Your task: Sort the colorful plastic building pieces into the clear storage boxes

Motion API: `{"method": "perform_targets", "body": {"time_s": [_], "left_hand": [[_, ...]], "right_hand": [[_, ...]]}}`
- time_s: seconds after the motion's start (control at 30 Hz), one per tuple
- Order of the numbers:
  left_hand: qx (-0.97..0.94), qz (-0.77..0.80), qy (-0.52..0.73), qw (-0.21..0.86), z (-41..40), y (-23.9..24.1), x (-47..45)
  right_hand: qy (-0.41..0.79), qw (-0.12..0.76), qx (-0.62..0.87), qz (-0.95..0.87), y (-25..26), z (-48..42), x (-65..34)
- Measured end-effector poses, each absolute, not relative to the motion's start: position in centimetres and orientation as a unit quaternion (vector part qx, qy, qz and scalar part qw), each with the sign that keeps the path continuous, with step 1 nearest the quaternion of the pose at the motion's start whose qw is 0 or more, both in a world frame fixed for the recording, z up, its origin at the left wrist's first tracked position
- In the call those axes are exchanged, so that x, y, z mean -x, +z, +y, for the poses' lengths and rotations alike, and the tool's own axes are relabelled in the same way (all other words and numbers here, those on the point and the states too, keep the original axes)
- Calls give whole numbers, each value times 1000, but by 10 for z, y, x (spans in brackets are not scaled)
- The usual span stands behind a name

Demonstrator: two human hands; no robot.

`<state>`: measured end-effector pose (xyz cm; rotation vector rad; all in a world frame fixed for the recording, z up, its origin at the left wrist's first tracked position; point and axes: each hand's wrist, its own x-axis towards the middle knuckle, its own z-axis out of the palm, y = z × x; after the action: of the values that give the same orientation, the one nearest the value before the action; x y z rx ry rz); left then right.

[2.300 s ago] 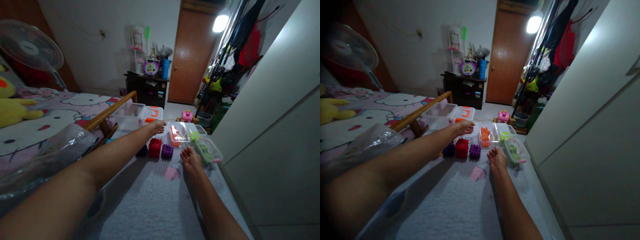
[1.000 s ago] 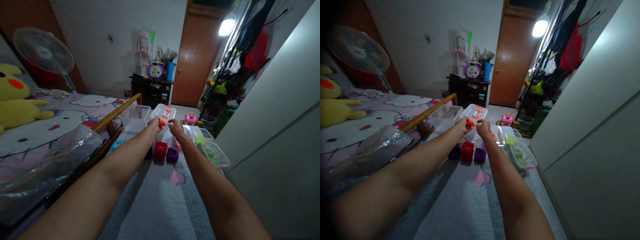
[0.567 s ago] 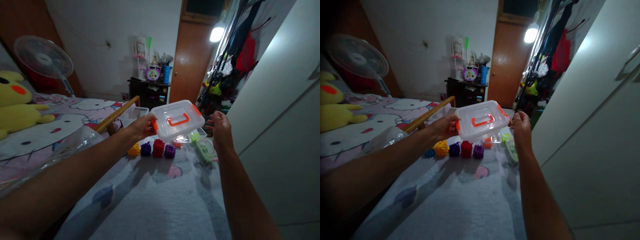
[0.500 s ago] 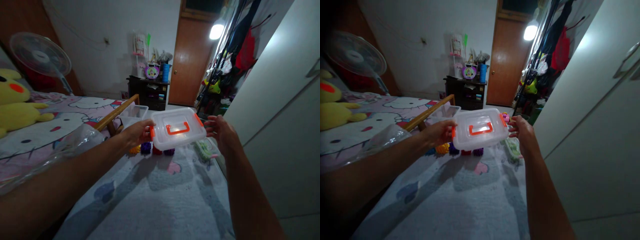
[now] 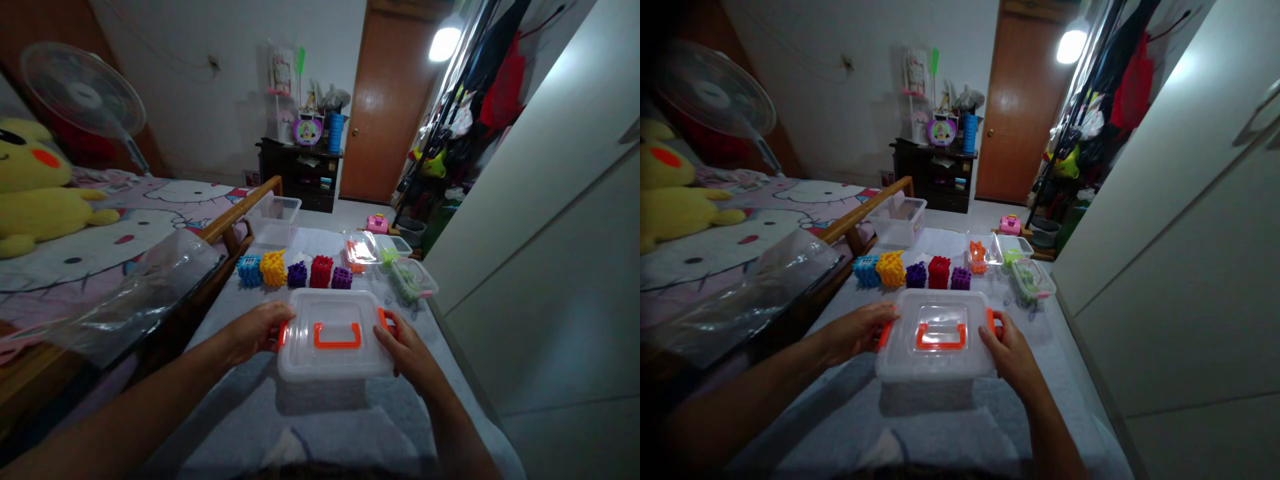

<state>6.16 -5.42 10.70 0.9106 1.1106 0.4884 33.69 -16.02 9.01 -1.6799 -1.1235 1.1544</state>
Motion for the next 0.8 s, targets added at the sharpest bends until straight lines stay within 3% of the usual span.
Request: {"method": "perform_targets", "body": {"time_s": [0.27, 0.4, 0.63, 0.8], "left_hand": [[-613, 508, 301, 526, -68, 91, -54], [-641, 504, 324, 480, -70, 86, -57], [-588, 474, 389, 528, -70, 72, -63], [-540, 445, 417, 580, -71, 69, -63]], "right_hand": [[325, 315, 711, -538, 95, -149, -342], [342, 300, 665, -592, 96, -142, -347], [391, 341, 620, -588, 99, -145, -346], [468, 397, 620, -489, 89, -151, -343]]}}
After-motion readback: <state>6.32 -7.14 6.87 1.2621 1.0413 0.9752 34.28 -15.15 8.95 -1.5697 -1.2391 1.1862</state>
